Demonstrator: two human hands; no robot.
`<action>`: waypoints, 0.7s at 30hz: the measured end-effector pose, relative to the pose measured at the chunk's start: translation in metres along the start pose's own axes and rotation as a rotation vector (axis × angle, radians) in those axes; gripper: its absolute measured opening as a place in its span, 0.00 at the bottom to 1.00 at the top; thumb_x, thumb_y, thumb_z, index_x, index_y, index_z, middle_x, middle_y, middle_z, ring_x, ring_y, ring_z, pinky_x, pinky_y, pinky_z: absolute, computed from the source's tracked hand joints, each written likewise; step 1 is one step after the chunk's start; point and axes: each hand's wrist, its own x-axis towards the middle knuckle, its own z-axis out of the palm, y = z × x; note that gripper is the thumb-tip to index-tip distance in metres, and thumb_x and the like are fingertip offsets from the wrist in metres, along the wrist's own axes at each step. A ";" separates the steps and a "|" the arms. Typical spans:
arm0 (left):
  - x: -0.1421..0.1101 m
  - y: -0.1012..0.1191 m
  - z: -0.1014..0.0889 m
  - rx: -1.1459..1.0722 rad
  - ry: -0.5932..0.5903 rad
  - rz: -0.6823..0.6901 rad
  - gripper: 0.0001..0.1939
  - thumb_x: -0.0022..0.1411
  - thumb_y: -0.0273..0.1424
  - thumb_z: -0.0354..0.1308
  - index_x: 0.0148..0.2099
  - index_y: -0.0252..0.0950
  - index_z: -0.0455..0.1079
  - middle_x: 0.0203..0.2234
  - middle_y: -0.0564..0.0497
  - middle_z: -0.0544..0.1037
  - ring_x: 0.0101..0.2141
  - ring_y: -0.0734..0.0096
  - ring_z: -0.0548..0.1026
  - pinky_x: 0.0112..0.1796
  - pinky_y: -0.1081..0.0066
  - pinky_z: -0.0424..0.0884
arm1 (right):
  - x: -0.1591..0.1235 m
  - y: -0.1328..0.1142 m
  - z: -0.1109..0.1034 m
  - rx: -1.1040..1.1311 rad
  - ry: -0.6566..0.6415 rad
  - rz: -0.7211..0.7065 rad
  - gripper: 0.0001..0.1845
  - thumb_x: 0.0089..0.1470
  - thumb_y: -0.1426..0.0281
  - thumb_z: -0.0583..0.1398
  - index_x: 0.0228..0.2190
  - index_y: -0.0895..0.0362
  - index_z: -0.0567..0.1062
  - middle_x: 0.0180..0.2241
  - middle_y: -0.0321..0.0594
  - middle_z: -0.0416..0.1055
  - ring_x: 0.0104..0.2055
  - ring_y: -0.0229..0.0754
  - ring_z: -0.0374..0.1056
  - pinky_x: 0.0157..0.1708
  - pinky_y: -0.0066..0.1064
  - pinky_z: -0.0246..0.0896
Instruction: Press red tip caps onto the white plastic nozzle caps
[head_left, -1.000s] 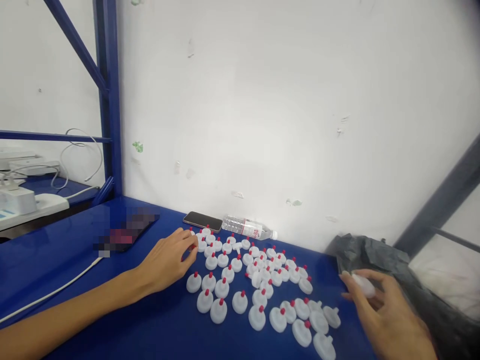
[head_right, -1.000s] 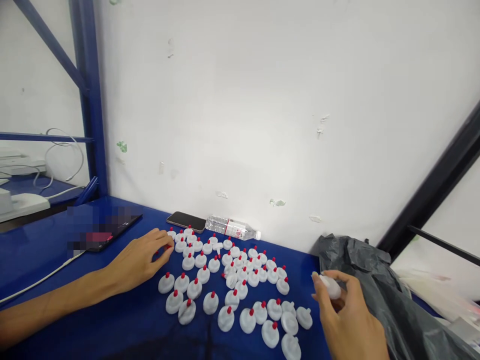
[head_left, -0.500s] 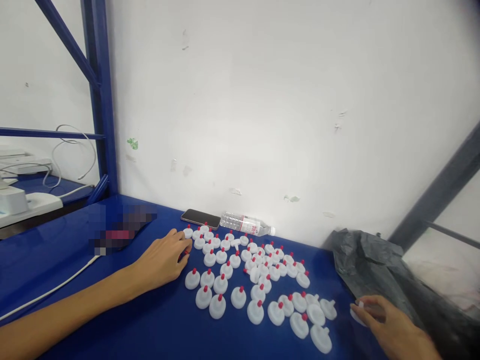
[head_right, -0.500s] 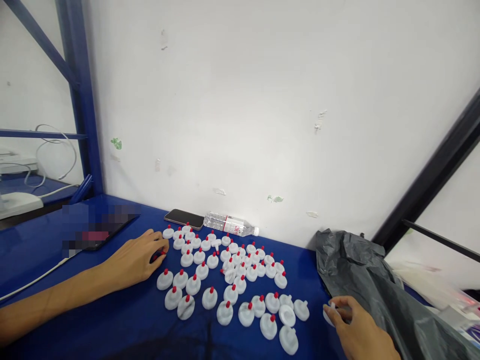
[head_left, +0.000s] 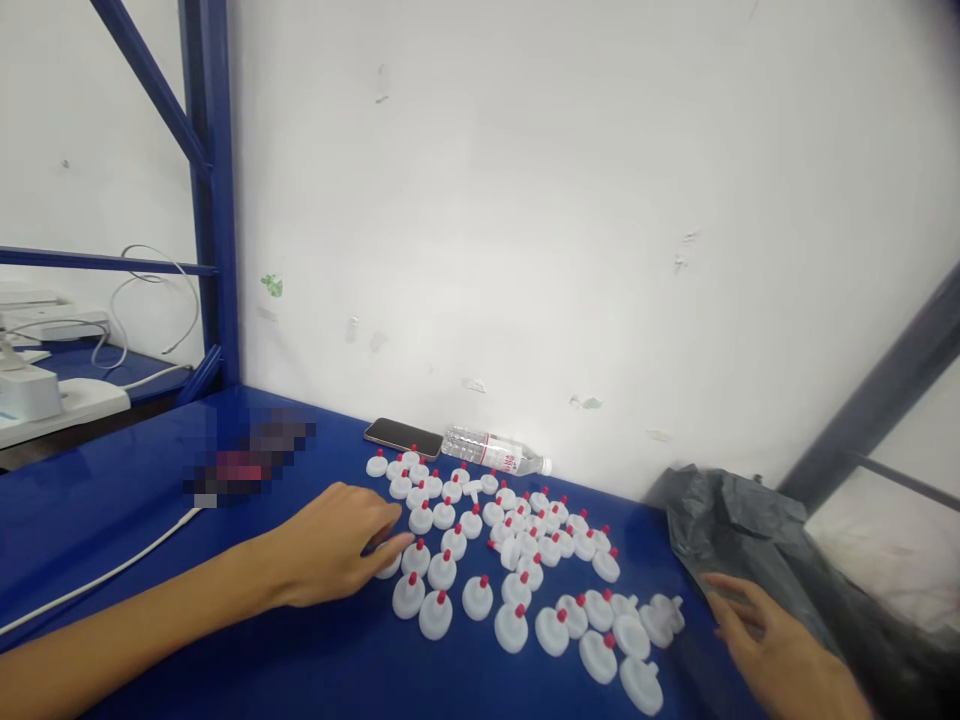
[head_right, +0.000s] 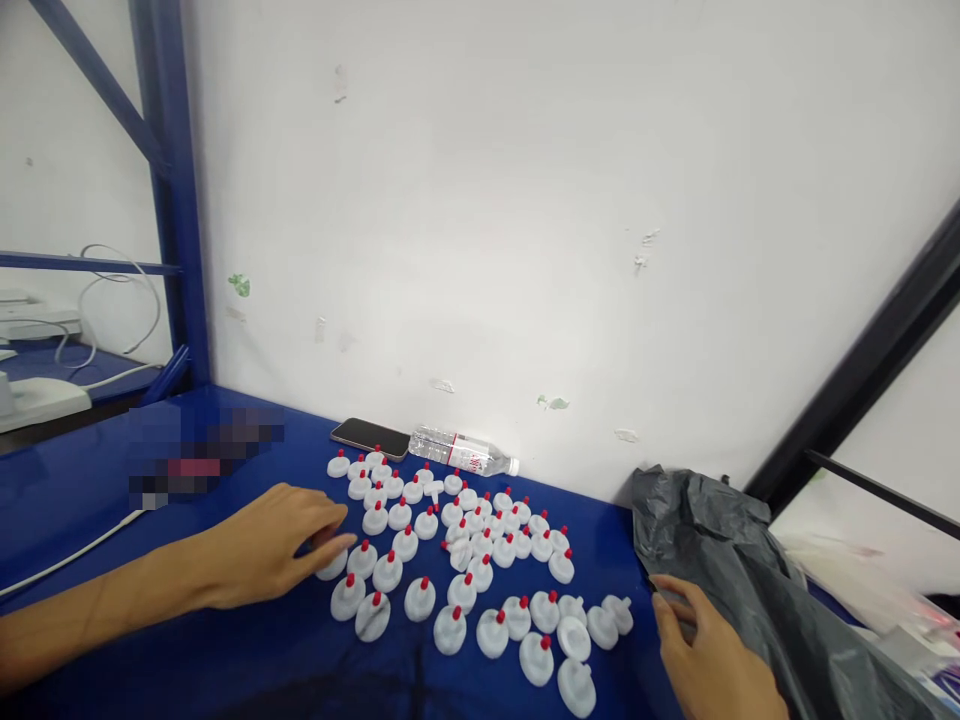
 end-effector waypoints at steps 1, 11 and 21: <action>-0.001 0.002 0.002 0.007 -0.021 0.023 0.19 0.70 0.43 0.47 0.30 0.40 0.66 0.24 0.52 0.76 0.25 0.64 0.71 0.30 0.64 0.57 | 0.000 -0.003 -0.003 0.005 -0.025 0.009 0.10 0.50 0.53 0.56 0.29 0.37 0.77 0.29 0.37 0.82 0.31 0.53 0.79 0.30 0.41 0.70; -0.005 0.010 -0.008 -0.111 0.127 0.079 0.15 0.71 0.33 0.43 0.31 0.41 0.63 0.24 0.53 0.74 0.24 0.67 0.69 0.28 0.65 0.57 | -0.047 -0.111 0.000 0.266 -0.132 -0.387 0.20 0.56 0.50 0.58 0.43 0.47 0.78 0.35 0.36 0.82 0.35 0.45 0.80 0.32 0.28 0.75; -0.020 0.030 0.015 -0.317 0.088 0.361 0.07 0.73 0.33 0.48 0.39 0.45 0.64 0.31 0.55 0.77 0.29 0.70 0.73 0.31 0.67 0.62 | -0.122 -0.174 0.071 0.180 0.055 -1.081 0.27 0.54 0.46 0.62 0.51 0.44 0.74 0.40 0.31 0.82 0.37 0.46 0.80 0.35 0.33 0.80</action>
